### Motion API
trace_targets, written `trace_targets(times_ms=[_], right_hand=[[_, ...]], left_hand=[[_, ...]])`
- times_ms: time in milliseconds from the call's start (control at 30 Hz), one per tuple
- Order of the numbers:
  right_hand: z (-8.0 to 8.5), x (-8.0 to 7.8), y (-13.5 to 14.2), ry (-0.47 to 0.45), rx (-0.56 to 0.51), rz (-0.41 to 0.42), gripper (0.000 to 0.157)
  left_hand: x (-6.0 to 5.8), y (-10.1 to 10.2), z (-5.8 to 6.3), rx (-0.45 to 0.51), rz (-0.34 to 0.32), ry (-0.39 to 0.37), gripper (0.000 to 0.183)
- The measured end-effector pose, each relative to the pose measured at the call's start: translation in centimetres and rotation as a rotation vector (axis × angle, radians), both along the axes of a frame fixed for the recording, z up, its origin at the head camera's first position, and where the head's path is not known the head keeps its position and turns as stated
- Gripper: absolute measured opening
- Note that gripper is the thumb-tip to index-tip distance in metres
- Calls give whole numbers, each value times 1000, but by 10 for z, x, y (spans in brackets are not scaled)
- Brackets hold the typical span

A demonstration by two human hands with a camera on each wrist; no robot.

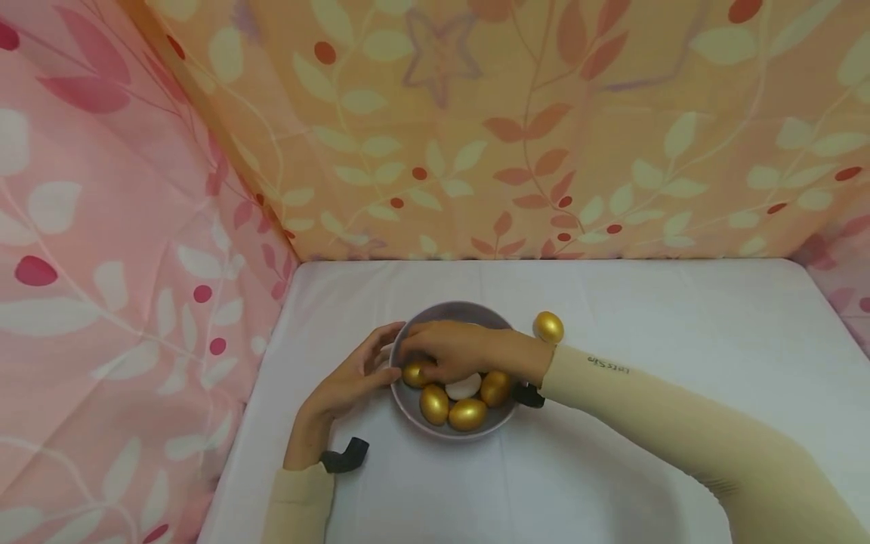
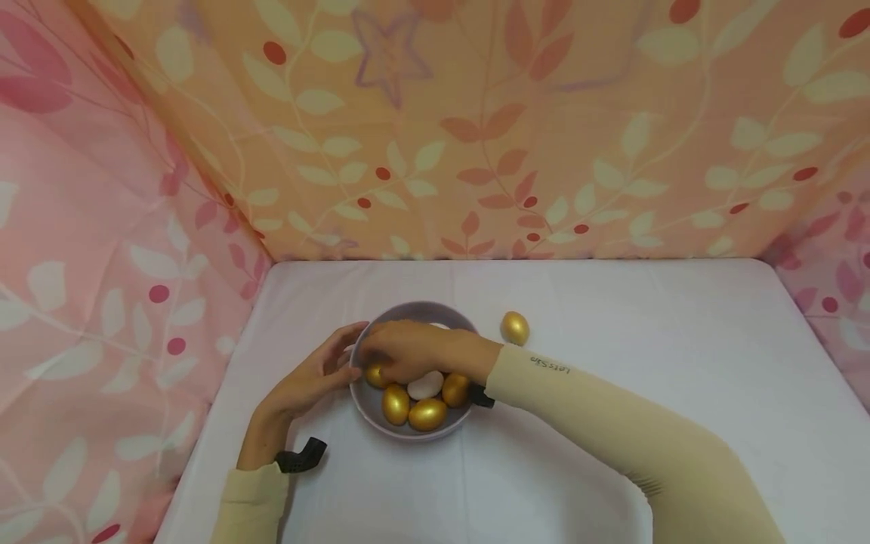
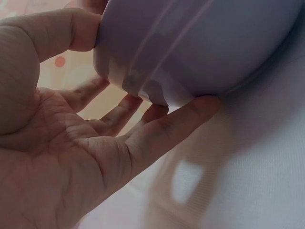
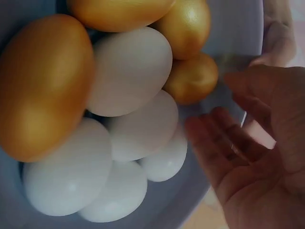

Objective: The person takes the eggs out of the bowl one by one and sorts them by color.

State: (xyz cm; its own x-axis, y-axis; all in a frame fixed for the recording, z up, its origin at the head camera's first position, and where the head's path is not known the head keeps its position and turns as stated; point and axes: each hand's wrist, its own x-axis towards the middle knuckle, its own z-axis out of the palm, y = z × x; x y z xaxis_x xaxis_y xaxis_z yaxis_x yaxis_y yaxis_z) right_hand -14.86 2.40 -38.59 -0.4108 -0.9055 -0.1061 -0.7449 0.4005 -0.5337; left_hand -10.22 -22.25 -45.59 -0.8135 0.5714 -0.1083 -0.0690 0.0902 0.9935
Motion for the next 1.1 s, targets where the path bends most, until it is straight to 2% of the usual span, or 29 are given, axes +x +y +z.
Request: trace_targets(times_ms=[200, 400, 600, 800, 1100], right_hand=[[-3, 5, -9, -1, 117, 10, 42], [-7, 3, -13, 25, 170, 0, 41], [-10, 0, -14, 5, 169, 21, 43], [-9, 3, -7, 60, 153, 41, 53], [2, -1, 12, 7, 32, -3, 42]], left_hand=[[2, -1, 0, 2, -10, -21, 75], [1, -1, 0, -6, -5, -25, 75], [0, 0, -2, -9, 6, -26, 75], [0, 1, -4, -10, -25, -17, 73], [-2, -1, -7, -1, -16, 11, 72]])
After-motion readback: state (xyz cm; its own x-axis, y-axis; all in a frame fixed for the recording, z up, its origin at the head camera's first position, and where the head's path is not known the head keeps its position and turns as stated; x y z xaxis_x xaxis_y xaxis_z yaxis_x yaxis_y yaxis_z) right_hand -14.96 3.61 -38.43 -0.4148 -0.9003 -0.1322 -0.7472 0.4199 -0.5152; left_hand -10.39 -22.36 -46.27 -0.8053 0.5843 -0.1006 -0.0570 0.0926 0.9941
